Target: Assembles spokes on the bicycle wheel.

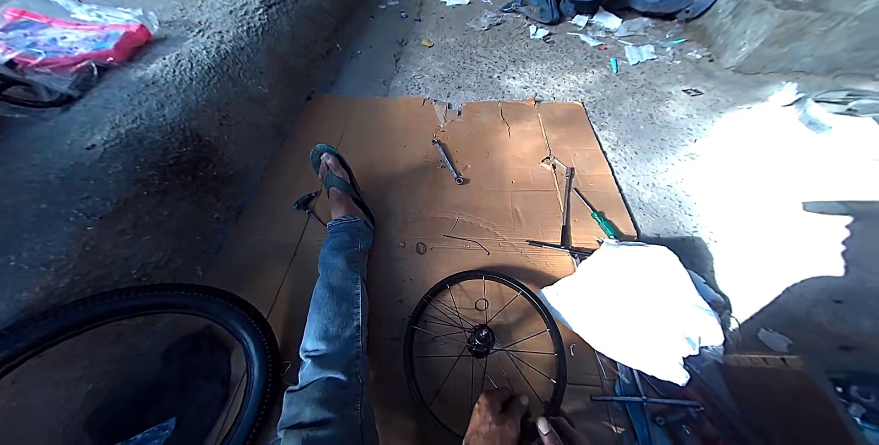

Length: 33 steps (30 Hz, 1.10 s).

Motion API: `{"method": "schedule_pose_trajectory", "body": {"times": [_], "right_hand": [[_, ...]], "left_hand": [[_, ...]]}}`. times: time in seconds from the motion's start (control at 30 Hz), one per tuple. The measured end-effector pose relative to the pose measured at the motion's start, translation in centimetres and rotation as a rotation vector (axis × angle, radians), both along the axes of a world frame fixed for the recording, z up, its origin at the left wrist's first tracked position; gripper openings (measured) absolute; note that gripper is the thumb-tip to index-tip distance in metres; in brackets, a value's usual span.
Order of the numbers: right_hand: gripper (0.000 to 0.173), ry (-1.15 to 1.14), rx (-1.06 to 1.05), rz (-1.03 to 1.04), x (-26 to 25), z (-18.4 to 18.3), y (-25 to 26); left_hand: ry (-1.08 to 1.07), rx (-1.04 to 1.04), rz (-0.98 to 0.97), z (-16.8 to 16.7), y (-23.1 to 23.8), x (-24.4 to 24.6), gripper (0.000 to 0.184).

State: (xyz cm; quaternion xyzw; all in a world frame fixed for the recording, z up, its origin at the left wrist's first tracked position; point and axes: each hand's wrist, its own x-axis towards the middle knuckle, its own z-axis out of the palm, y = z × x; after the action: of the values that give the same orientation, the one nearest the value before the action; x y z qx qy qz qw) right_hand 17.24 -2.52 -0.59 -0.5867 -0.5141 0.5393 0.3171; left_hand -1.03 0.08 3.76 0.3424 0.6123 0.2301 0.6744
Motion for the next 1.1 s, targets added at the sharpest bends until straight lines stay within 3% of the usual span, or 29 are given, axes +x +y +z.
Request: {"method": "schedule_pose_trajectory", "body": {"times": [0.17, 0.33, 0.5, 0.67, 0.97, 1.1], "right_hand": [[0.029, -0.036, 0.045, 0.070, 0.9, 0.4, 0.1], [0.023, 0.024, 0.022, -0.034, 0.4, 0.1, -0.2], [0.025, 0.039, -0.055, -0.013, 0.3, 1.0, -0.1], [0.018, 0.035, 0.018, -0.039, 0.1, 1.1, -0.2], [0.016, 0.134, 0.047, -0.062, 0.5, 0.1, -0.7], [0.019, 0.180, 0.021, -0.095, 0.6, 0.2, -0.4]], "left_hand": [[0.019, -0.003, 0.076, -0.9, 0.4, 1.8, 0.034], [0.556, 0.101, 0.371, -0.9, 1.3, -1.1, 0.043], [0.725, 0.060, 0.074, -2.4, 2.4, -3.9, 0.030], [0.978, 0.058, -0.119, -0.6, 0.8, -5.1, 0.035], [0.781, -0.149, -0.635, 1.6, -1.3, -6.1, 0.040], [0.772, -0.085, -0.677, 0.7, -1.8, -6.1, 0.039]]}}
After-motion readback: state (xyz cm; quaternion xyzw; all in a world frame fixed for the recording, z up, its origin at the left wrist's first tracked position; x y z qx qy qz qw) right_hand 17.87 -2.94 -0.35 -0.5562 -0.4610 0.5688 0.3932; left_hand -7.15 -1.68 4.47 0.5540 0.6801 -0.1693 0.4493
